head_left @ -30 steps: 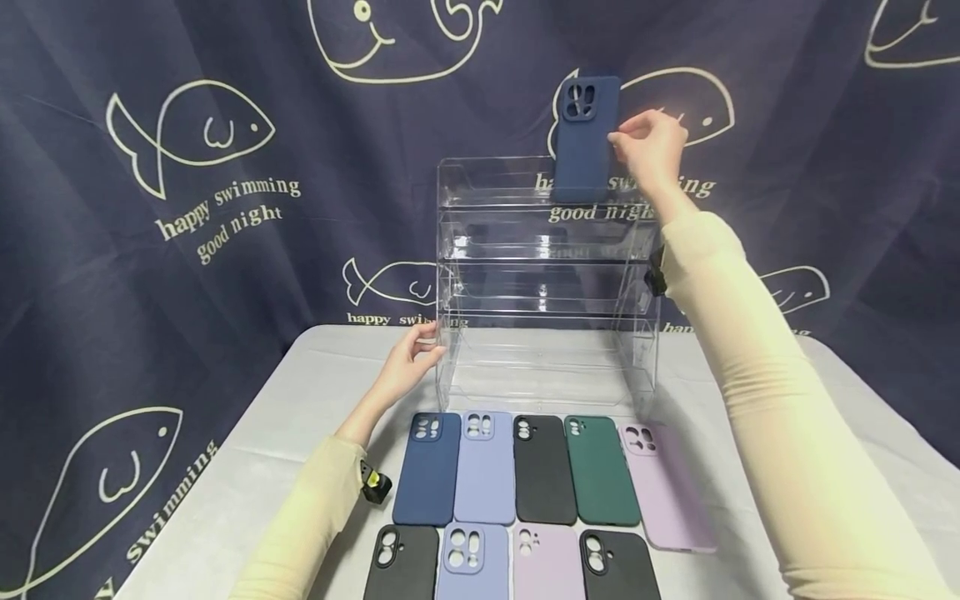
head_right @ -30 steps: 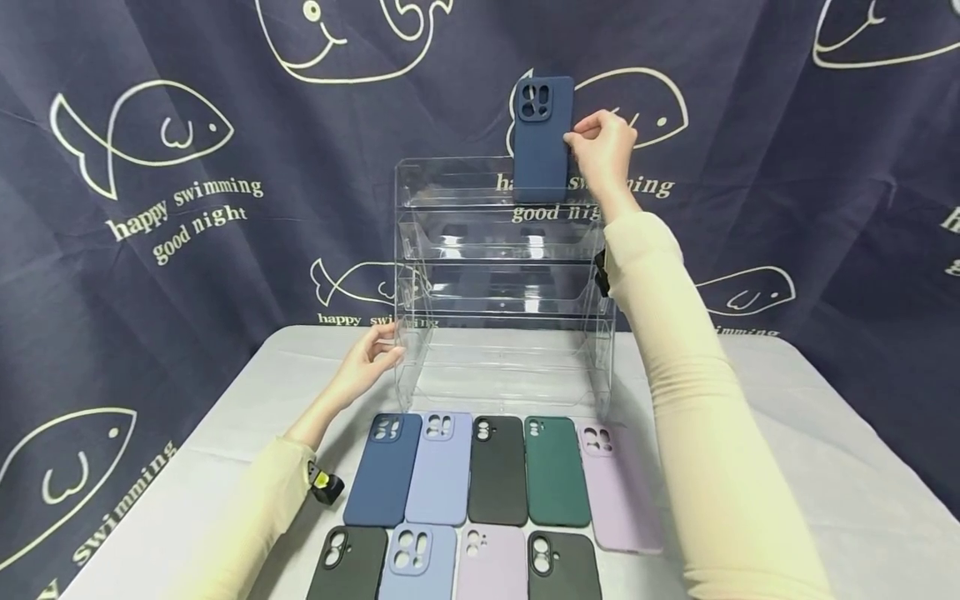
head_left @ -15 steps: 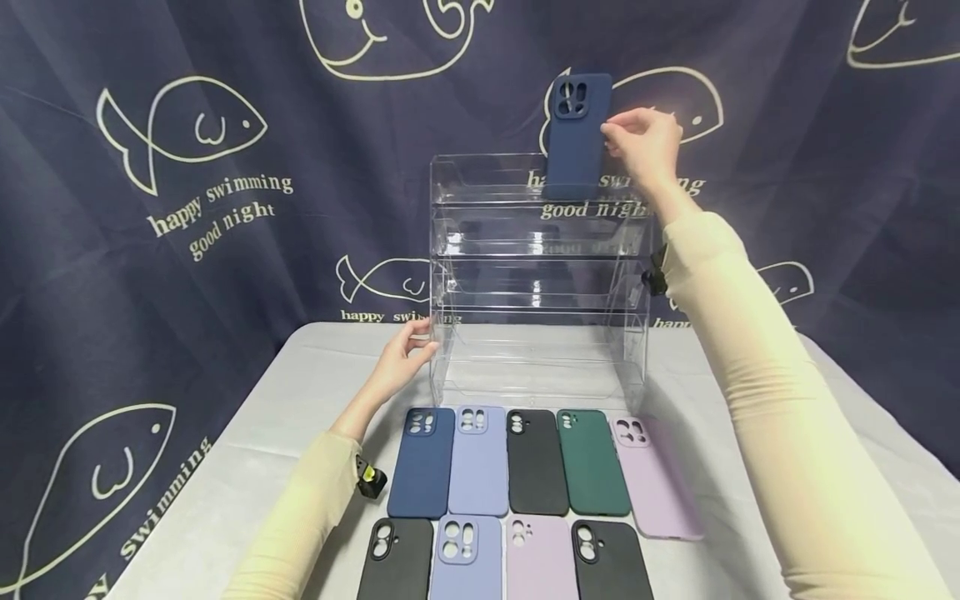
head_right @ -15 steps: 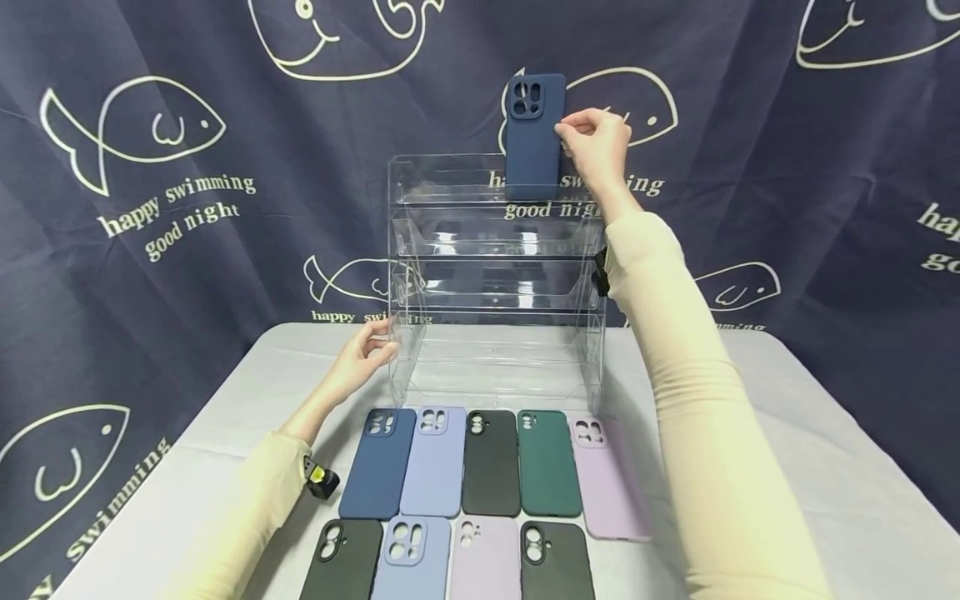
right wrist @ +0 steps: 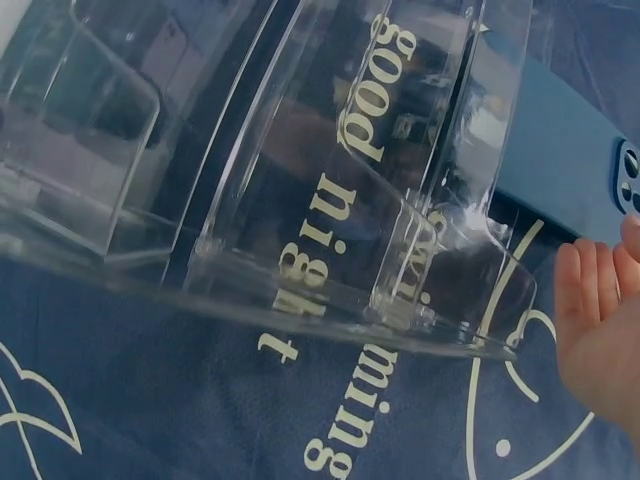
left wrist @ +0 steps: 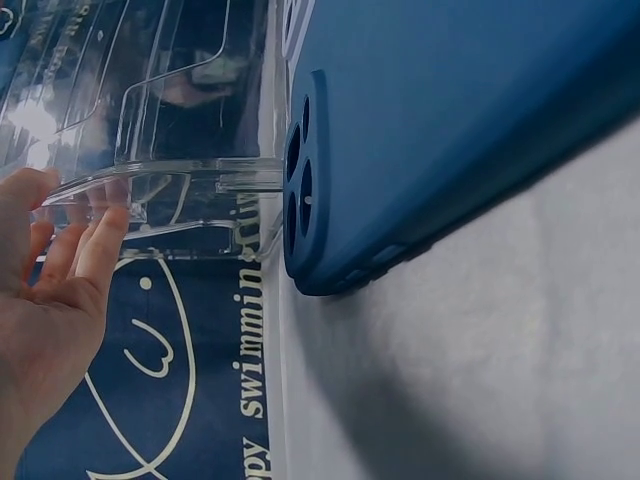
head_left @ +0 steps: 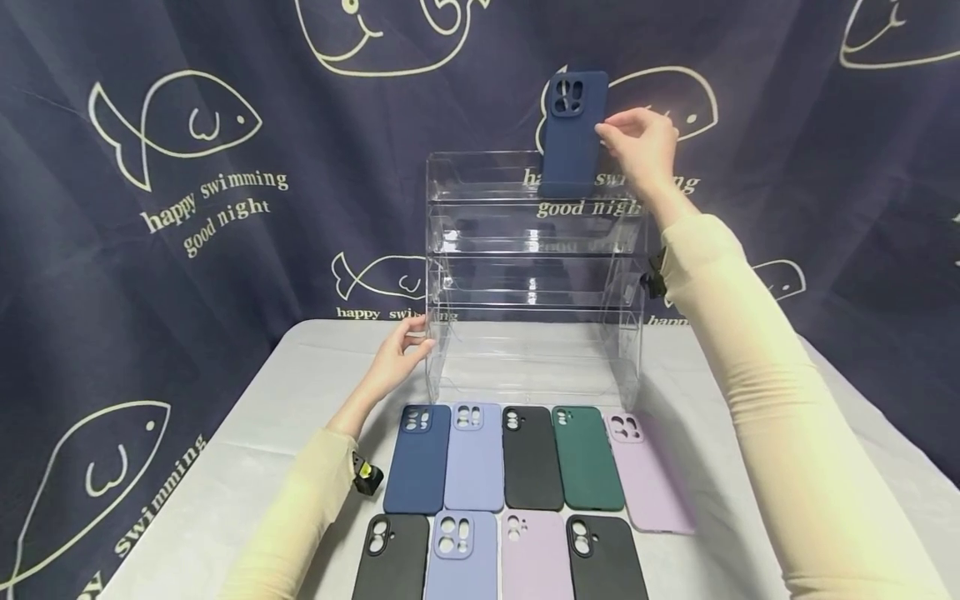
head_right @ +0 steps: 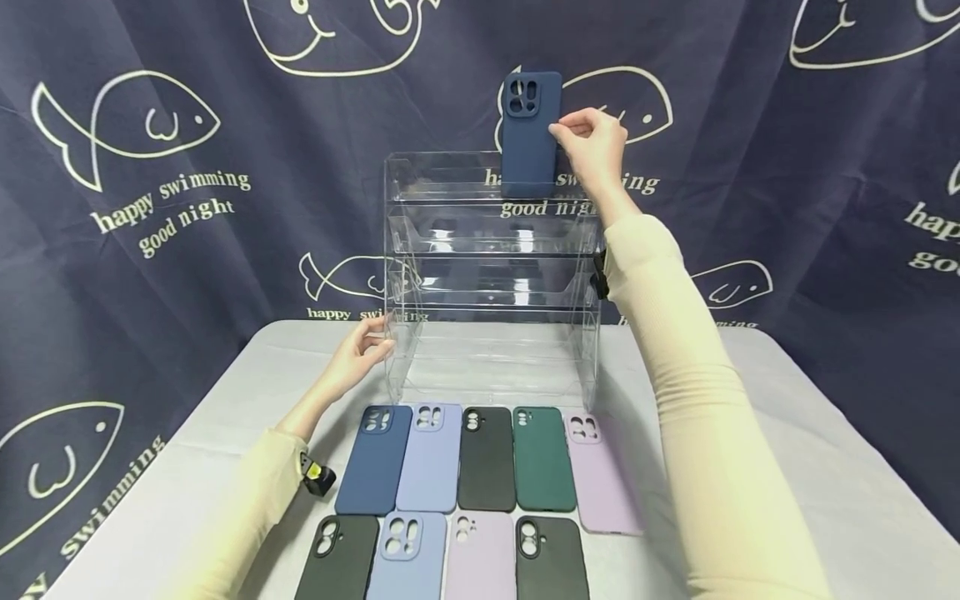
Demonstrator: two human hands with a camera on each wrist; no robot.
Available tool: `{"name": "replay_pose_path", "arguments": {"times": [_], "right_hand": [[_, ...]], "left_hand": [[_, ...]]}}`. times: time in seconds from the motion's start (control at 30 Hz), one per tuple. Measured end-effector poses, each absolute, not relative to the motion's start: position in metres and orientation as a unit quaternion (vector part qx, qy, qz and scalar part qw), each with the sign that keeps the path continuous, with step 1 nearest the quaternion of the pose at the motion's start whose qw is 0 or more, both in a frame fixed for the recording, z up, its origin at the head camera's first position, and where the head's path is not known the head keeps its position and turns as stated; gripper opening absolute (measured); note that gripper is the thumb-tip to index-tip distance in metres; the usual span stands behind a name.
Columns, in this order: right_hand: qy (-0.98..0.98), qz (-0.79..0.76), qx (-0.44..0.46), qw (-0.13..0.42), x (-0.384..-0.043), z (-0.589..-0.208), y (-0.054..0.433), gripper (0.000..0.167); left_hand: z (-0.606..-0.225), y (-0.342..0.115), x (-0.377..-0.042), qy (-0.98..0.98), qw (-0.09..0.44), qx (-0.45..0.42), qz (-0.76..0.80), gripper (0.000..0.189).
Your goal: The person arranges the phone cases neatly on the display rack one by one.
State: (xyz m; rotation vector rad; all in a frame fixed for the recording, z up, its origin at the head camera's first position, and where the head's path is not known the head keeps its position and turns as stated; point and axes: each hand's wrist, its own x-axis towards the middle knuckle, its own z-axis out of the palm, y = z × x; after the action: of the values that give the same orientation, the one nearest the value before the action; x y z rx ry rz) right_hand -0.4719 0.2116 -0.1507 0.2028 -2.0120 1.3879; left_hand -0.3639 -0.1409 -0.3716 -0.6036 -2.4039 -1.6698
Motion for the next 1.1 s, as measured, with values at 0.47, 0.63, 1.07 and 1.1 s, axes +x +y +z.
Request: {"name": "replay_pose_path", "arguments": {"times": [0.47,0.63,1.07,1.1], "right_hand": [[-0.787,0.515,0.084,0.33,-0.439,-0.158,0.22,0.02],[-0.803,0.487,0.096,0.33,-0.424,-0.167,0.224,0.029],[-0.856,0.419,0.127,0.275,-0.378,-0.188,0.237,0.046],[-0.857,0.42,0.13,0.269,-0.375,-0.191,0.238,0.046]], "left_hand": [[-0.37,-0.142,-0.365,-0.81,0.078,-0.199,-0.546,0.048],[-0.385,-0.146,-0.382,-0.81,0.079,-0.191,-0.549,0.049],[-0.388,-0.143,-0.38,-0.816,0.081,-0.195,-0.538,0.051],[-0.388,-0.143,-0.38,-0.816,0.08,-0.195,-0.538,0.051]]}}
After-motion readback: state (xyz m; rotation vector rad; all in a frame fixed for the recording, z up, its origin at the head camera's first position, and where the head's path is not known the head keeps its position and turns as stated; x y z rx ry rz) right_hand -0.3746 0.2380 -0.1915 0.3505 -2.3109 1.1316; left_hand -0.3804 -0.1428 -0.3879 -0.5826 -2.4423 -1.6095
